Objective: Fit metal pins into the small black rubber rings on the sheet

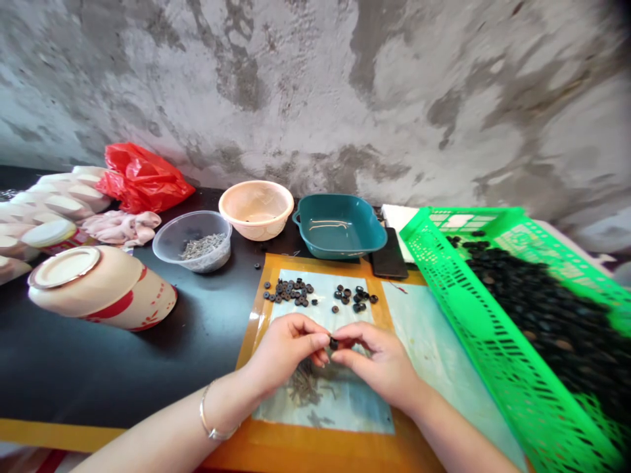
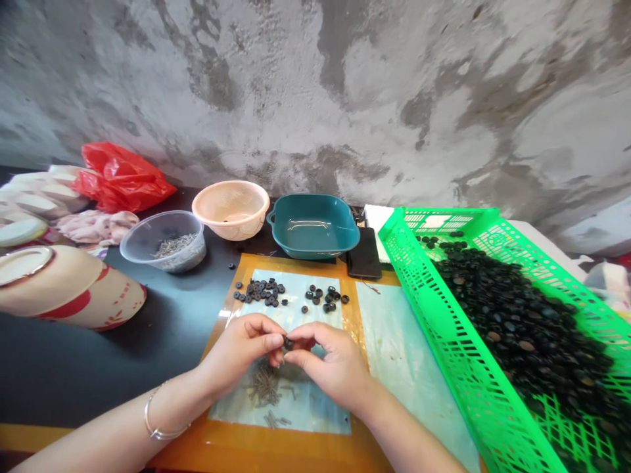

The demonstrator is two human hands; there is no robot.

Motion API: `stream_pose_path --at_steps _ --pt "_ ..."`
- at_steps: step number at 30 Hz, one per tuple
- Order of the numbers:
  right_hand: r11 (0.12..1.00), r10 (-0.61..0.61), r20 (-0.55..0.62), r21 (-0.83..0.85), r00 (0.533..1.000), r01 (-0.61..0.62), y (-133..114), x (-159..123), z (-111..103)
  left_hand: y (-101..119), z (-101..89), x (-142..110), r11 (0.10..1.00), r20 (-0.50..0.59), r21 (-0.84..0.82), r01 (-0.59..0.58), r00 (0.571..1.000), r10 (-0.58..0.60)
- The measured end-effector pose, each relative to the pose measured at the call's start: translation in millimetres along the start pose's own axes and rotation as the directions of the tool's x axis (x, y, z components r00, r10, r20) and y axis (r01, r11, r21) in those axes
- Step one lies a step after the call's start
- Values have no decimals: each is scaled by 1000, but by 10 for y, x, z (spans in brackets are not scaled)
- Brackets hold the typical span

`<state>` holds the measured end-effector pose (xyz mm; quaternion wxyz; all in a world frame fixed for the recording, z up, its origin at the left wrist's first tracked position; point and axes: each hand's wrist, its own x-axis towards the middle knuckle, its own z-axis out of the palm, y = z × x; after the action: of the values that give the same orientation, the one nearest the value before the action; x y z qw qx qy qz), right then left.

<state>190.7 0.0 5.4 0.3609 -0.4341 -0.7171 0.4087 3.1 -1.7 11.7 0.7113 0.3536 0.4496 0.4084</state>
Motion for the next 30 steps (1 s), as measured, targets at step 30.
stream_pose_path --at_steps 30 --pt "918 -328 206 -161 922 362 -11 70 -42 -54 -28 6 989 102 50 136 985 -141"
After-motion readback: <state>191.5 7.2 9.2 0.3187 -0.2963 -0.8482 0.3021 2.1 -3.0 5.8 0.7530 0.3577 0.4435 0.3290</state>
